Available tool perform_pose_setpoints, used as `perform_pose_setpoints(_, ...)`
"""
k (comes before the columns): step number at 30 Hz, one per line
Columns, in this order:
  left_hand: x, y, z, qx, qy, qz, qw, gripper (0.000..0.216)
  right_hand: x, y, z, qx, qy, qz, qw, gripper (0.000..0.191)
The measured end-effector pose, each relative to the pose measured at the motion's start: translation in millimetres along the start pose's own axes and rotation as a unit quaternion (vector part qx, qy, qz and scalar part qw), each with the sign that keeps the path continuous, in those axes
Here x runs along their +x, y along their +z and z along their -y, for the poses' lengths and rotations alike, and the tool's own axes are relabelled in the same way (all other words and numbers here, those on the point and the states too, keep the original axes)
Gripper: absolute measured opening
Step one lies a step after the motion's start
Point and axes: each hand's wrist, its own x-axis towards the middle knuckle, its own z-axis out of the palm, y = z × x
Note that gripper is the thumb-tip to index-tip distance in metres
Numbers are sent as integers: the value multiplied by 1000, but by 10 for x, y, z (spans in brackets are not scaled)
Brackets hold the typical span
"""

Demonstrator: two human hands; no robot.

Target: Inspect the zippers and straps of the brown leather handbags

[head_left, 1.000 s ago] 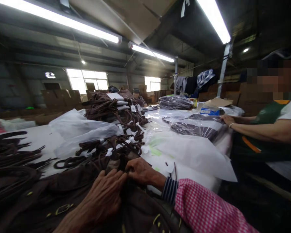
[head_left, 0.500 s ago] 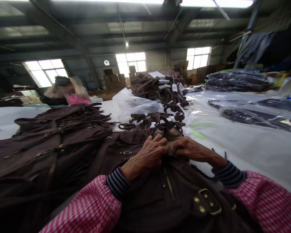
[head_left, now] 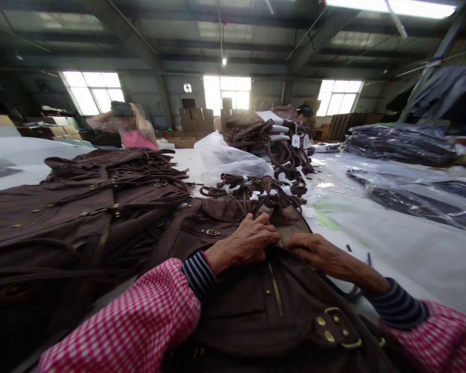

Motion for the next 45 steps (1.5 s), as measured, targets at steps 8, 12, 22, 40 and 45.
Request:
perform_pose_setpoints(8,14,-6,8,-11,-18,14,1000,31,-73,75,-43,-34,-10,9,999,33)
perform_pose_setpoints(12,47,-15,-8,-18,-37,18,999,49,-74,64,-120,25,-17,15,999,39)
perform_pose_setpoints(22,112,-4,-81,24,-61,3,998,41,3,137,-77,8,-46,-37,998,40)
perform_pose_setpoints(40,146,-67,-384,57,-67,28,996,26,-185,-496,-639,-211,127,-199,948,28)
perform_pose_setpoints(45,119,-37,-277,14,-58,3,998,27,-206,-582,-1031,-300,199,-167,918,14)
